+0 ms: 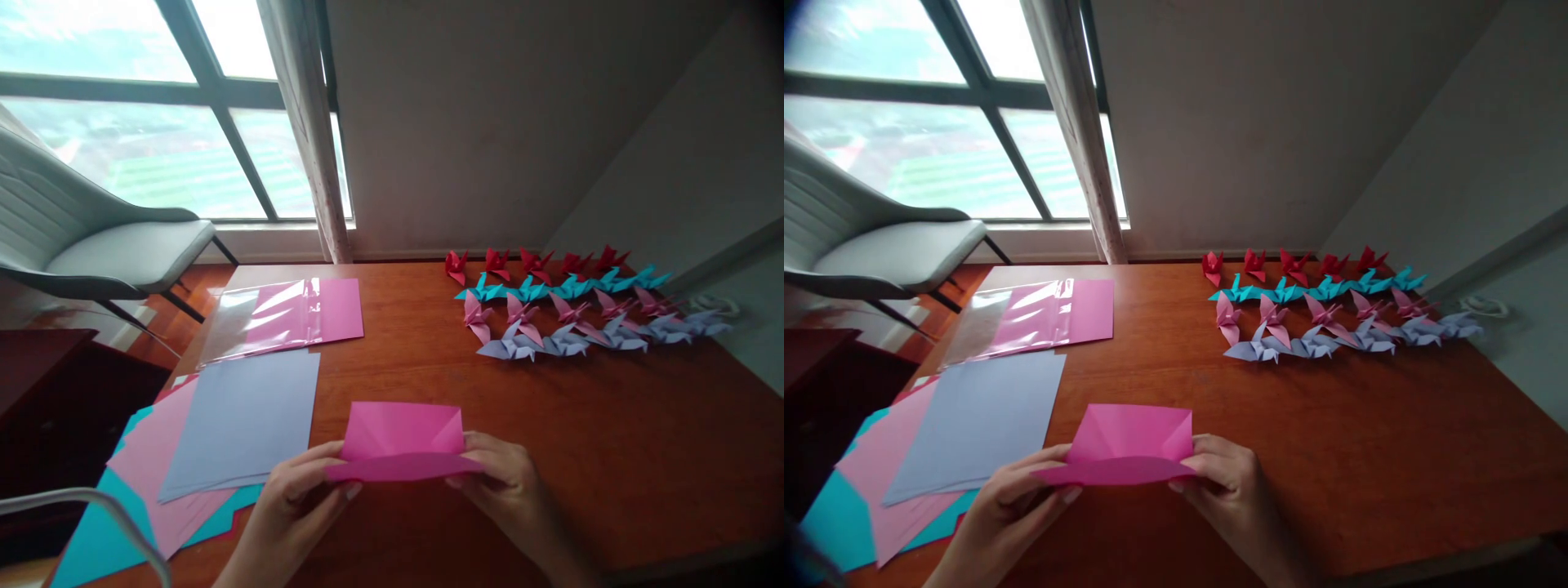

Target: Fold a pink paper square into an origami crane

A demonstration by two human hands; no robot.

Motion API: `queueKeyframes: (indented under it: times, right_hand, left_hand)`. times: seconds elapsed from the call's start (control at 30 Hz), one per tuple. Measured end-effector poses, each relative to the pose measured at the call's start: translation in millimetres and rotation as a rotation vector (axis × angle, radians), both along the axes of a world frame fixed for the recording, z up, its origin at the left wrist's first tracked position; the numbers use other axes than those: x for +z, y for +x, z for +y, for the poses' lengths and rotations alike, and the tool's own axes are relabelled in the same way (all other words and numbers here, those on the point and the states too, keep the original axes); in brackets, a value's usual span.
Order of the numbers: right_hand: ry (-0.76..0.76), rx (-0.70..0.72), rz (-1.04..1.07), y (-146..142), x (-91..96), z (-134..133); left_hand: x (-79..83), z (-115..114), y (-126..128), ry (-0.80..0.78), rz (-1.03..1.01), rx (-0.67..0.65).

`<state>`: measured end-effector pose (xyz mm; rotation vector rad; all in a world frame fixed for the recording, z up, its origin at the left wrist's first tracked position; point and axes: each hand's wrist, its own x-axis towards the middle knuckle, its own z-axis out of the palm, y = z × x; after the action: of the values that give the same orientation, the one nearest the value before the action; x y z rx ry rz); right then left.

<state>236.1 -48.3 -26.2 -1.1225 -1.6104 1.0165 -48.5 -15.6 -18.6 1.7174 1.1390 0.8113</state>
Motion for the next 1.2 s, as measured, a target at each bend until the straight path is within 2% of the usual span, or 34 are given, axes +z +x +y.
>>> queueKeyframes:
  times: [0.1, 0.23, 0.3, 0.5, 0.67, 0.73, 0.83, 1.0, 1.2]
  right_hand:
    - [0.014, -0.042, -0.018, 0, -0.1, -1]
    - [-0.003, -0.104, -0.037, 0, -1.0, -4]
    - [-0.018, -0.111, -0.041, 0, -0.6, -4]
    - [-0.058, -0.122, -0.061, -1, -3.7, -3]
    - [-0.252, -0.174, 0.048, -5, -14.9, -12]
    - [-0.313, -0.224, 0.137, -8, -15.4, -15]
    - [-0.365, -0.228, 0.262, -13, -11.2, -15]
    - [-0.337, -0.247, 0.391, -23, -11.2, -5]
    - [-0.315, -0.357, 0.341, -29, -19.7, 2]
  left_hand:
    - [-2.1, -3, -2, -0.027, 0.001, 0.042]
    - [3.0, -7, 2, -0.178, -0.106, 0.020]
    - [4.7, -8, 8, -0.238, -0.182, 0.050]
    - [5.0, -10, 36, -0.303, -0.313, 0.219]
    - [13.1, -7, 55, -0.302, -0.227, 0.468]
    - [13.2, -6, 57, -0.292, -0.217, 0.510]
    - [9.5, -7, 58, -0.350, -0.252, 0.491]
    - [7.5, -7, 61, -0.371, -0.318, 0.509]
    - [11.3, -5, 63, -0.396, -0.286, 0.484]
